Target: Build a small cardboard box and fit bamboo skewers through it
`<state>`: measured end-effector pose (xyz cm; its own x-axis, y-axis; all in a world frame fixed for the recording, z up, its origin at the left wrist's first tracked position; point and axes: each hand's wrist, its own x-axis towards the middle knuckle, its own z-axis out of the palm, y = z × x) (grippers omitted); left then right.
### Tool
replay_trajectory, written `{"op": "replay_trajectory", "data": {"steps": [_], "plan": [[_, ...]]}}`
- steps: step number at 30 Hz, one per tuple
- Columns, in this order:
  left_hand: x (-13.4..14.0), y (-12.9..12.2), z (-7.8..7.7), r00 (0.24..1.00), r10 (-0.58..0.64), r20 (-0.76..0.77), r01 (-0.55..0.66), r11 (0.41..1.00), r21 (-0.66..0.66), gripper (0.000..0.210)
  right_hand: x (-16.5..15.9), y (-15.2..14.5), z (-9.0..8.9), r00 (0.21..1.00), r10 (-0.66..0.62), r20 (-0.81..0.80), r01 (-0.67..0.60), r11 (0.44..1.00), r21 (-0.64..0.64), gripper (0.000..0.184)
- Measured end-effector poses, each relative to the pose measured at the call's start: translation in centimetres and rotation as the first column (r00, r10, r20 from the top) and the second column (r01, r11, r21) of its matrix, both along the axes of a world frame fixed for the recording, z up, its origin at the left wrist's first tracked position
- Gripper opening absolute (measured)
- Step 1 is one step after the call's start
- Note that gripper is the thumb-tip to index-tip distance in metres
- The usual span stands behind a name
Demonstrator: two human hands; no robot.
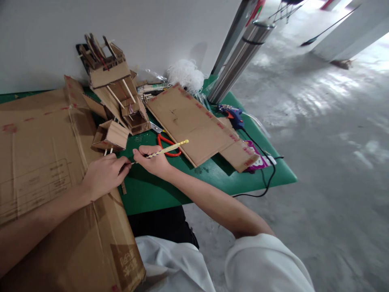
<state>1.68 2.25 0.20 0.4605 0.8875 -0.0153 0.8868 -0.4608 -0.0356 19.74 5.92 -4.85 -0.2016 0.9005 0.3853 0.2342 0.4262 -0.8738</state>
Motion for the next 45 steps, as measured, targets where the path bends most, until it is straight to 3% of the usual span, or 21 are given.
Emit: {"op": "replay_trajectory", "data": {"steps": [13, 45], "plan": [[-0.05, 0.02, -0.22, 1.000, -0.022, 0.016, 0.022, 0.999, 0.043, 0.028, -0.04, -0.08, 0.05, 0.999, 0.010, -0.036, -0.010, 1.000, 0.012, 0.048], [-0.02, 0.04, -0.04, 0.999, 0.001, 0.035, 0.000, 1.000, -0.013, 0.027, 0.00, -0.15, 0.12, 1.000, 0.010, -0.015, -0.010, 1.000, -0.022, 0.052]]}}
